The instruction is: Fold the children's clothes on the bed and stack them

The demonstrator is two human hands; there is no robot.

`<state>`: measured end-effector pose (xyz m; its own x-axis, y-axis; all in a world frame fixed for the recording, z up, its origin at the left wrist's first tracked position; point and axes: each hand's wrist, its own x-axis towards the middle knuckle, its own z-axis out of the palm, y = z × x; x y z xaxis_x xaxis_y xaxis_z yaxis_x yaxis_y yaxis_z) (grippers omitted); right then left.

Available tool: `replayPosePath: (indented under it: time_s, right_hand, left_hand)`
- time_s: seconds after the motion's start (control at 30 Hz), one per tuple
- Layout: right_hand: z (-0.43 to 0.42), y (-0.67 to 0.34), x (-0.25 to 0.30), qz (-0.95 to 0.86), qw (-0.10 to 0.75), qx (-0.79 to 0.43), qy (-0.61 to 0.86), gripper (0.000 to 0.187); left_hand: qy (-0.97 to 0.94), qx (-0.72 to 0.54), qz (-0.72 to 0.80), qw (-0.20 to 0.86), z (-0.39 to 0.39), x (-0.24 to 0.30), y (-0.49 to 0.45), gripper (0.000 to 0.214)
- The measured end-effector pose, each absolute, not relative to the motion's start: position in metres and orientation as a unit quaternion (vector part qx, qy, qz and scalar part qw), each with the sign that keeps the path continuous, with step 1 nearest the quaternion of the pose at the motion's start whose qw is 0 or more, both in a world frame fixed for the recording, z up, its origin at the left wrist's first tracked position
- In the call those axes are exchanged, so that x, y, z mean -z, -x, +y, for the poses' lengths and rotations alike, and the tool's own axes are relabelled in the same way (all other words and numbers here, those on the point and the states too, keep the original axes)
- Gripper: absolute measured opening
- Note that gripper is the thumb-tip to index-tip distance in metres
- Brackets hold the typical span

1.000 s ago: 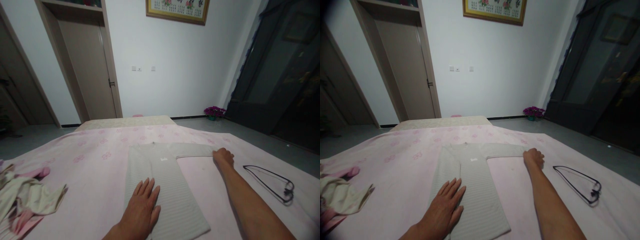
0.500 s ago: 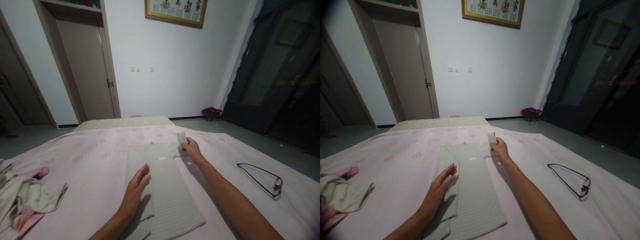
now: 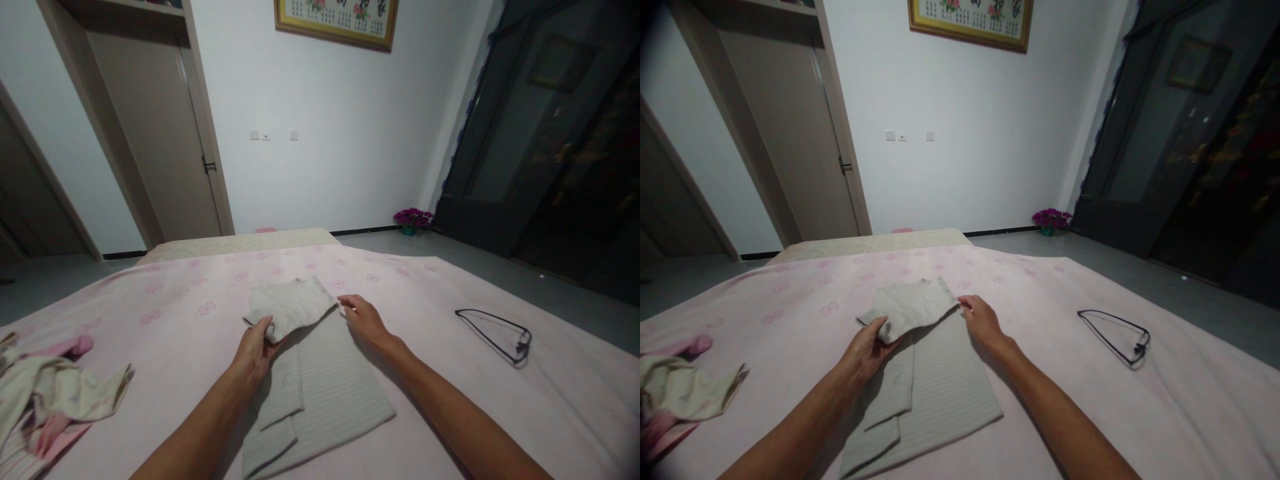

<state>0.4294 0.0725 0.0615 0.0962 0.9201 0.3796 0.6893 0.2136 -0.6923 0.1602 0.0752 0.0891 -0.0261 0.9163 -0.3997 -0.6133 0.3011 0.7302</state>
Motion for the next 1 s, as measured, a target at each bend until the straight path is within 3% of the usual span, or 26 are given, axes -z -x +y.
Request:
replayPosePath:
  time_s: [0.13, 0.27, 0.5, 0.7, 1.0]
  right_hand:
    - [0.056, -0.48, -0.044, -0.722, 0.267, -0.014, 0.638, 0.041]
    - [0.036, -0.482, -0.035, -0.754, 0.198, 0.001, 0.627, 0.042]
    - [0.009, -0.458, -0.05, -0.814, 0.165, -0.039, 0.556, 0.046]
    - [-0.009, -0.426, -0.056, -0.807, 0.186, -0.101, 0.551, 0.052]
    - [-0.017, -0.356, -0.055, -0.808, 0.15, -0.089, 0.562, 0.063]
  left_hand:
    - [-0.2, -0.608, 0.392, 0.661, 0.101, -0.125, -0.156, 0.014]
    - [-0.204, -0.622, 0.387, 0.649, 0.129, -0.162, -0.146, 0.012]
    - [-0.225, -0.617, 0.412, 0.631, 0.161, -0.187, -0.136, 0.012]
    - [-0.249, -0.616, 0.422, 0.617, 0.171, -0.197, -0.131, 0.009]
    - [-0.375, -0.581, 0.462, 0.555, 0.156, -0.209, -0.123, 0.012]
